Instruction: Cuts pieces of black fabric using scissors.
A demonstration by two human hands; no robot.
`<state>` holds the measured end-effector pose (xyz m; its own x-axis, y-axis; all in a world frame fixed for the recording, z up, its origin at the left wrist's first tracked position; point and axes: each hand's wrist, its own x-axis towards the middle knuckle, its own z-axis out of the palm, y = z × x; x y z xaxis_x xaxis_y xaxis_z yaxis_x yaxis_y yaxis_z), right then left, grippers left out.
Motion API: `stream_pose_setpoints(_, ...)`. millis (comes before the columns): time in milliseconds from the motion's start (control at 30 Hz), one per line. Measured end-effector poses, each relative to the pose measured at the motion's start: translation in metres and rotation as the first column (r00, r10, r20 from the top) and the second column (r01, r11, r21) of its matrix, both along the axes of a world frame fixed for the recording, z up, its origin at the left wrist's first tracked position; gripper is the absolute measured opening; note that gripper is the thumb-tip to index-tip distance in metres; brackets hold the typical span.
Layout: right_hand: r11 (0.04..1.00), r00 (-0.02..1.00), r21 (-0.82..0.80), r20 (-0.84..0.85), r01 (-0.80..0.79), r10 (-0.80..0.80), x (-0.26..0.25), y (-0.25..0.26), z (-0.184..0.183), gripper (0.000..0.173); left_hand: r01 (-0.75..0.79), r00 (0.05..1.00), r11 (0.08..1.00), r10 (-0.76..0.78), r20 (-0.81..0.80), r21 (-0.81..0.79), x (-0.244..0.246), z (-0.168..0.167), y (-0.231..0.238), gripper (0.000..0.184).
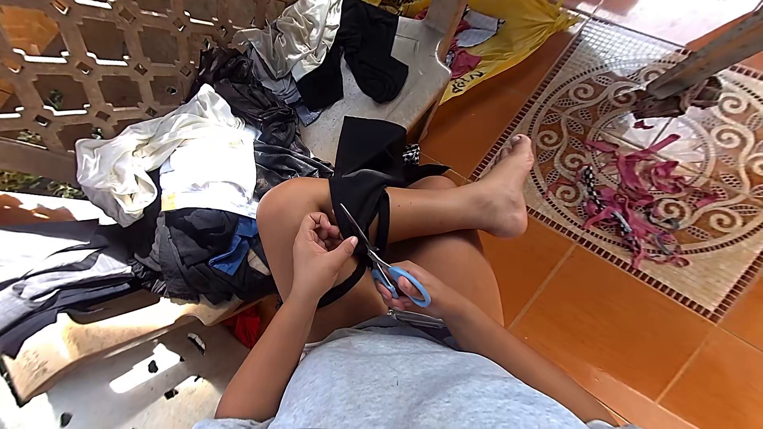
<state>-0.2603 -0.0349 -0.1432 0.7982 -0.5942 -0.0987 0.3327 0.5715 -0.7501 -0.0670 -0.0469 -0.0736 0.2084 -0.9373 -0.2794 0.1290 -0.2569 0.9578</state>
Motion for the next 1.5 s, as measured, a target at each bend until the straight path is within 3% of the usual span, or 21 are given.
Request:
stream_pose_setpoints(333, 0.999, 0.996, 0.047, -0.087, -0.004, 0.008, -0.005, -0.002, 0.004, 0.040, 0.004, 1.000, 0.999, -0.005, 0.030, 0.037, 0.001, 0.001, -0.002, 0.044)
stream_pose_setpoints(567, 0.994, 0.988, -0.001, -0.110, -0.109, 0.108, -0.007, -0.010, 0.006, 0.050, 0.049, 0.996, 0.996, -0.055, 0.074, 0.078, 0.003, 0.001, -0.004, 0.043)
stream_pose_setpoints(900, 0.999, 0.958, 0.015, -0.283, -0.052, 0.054, -0.013, -0.010, 0.014, 0.033, 0.037, 0.998, 0.995, -0.042, 0.056, 0.094, 0.004, 0.002, -0.004, 0.044)
stream_pose_setpoints(1133, 0.989, 0.980, -0.005, -0.138, -0.146, 0.143, -0.014, -0.012, 0.009, 0.048, 0.079, 0.994, 0.994, -0.085, 0.074, 0.077, 0.006, -0.002, -0.004, 0.042)
stream_pose_setpoints(1500, 0.993, 0.980, 0.063, -0.168, -0.100, 0.109, -0.014, -0.010, 0.016, 0.040, 0.058, 0.996, 0.996, -0.063, 0.069, 0.063, 0.006, -0.002, -0.003, 0.042)
